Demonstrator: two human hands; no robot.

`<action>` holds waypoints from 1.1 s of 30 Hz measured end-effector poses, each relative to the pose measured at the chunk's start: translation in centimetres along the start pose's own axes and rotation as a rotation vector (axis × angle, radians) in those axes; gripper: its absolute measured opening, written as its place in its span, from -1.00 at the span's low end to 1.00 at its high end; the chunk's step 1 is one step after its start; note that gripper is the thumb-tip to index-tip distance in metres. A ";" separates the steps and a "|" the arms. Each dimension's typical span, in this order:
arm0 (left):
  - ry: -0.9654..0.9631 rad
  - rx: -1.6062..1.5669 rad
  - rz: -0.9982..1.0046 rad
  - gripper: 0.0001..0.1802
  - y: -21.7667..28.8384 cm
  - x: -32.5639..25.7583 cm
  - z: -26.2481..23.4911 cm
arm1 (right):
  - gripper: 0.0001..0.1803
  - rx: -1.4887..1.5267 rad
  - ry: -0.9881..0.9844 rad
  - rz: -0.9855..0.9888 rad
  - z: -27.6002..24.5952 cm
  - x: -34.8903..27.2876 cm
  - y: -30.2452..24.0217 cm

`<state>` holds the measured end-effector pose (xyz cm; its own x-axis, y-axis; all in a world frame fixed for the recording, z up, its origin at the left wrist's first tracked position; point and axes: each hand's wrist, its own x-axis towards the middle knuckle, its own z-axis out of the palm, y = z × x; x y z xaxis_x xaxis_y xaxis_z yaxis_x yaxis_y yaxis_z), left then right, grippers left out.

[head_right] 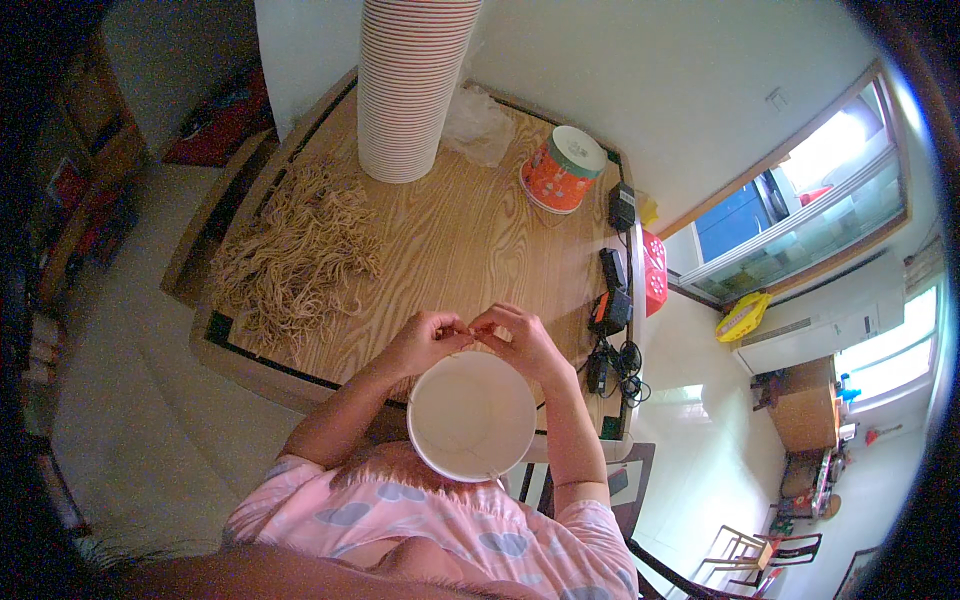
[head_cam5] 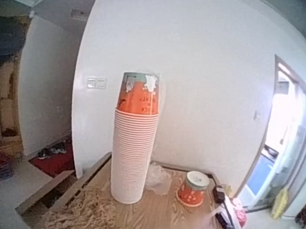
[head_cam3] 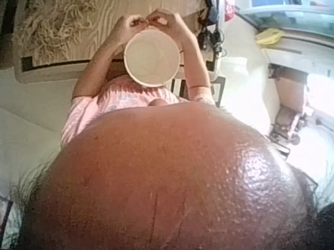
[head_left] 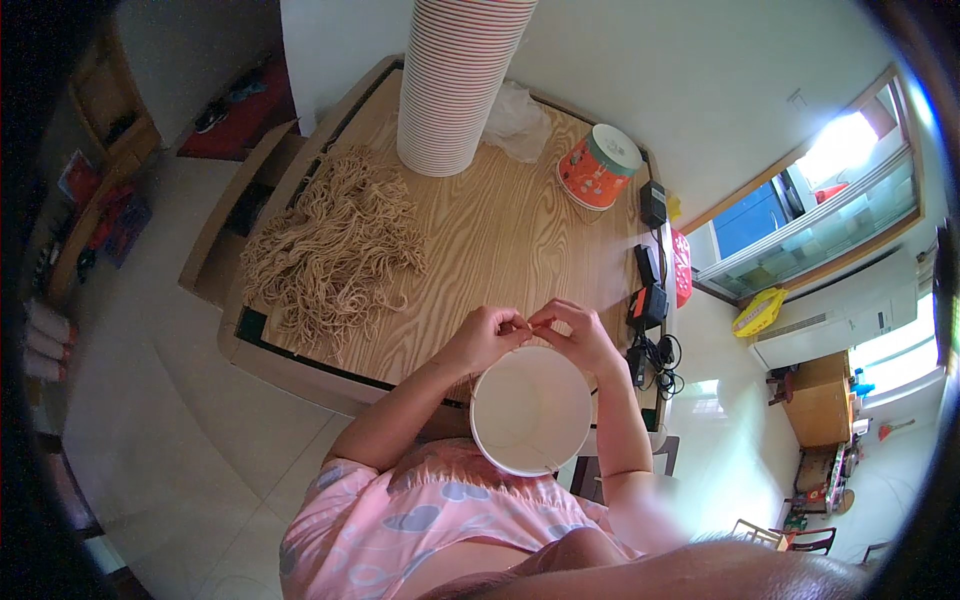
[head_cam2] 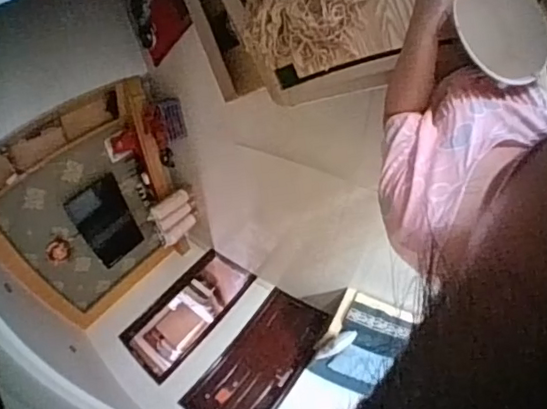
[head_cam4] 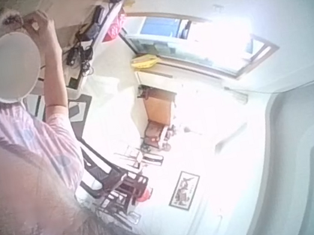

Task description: Attaching plastic handles to paper buckets manually.

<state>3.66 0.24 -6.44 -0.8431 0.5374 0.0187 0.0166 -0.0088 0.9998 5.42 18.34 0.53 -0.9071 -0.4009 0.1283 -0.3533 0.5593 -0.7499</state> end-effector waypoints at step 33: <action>-0.010 0.038 -0.006 -0.82 0.1 0.0 -0.1 | -0.84 0.037 -0.027 -0.008 -0.3 0.1 0.3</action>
<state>3.64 0.12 -6.29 -0.8377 0.5461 0.0123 0.0320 0.0266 0.9991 5.17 18.66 0.55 -0.8975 -0.4249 0.1178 -0.3517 0.5287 -0.7725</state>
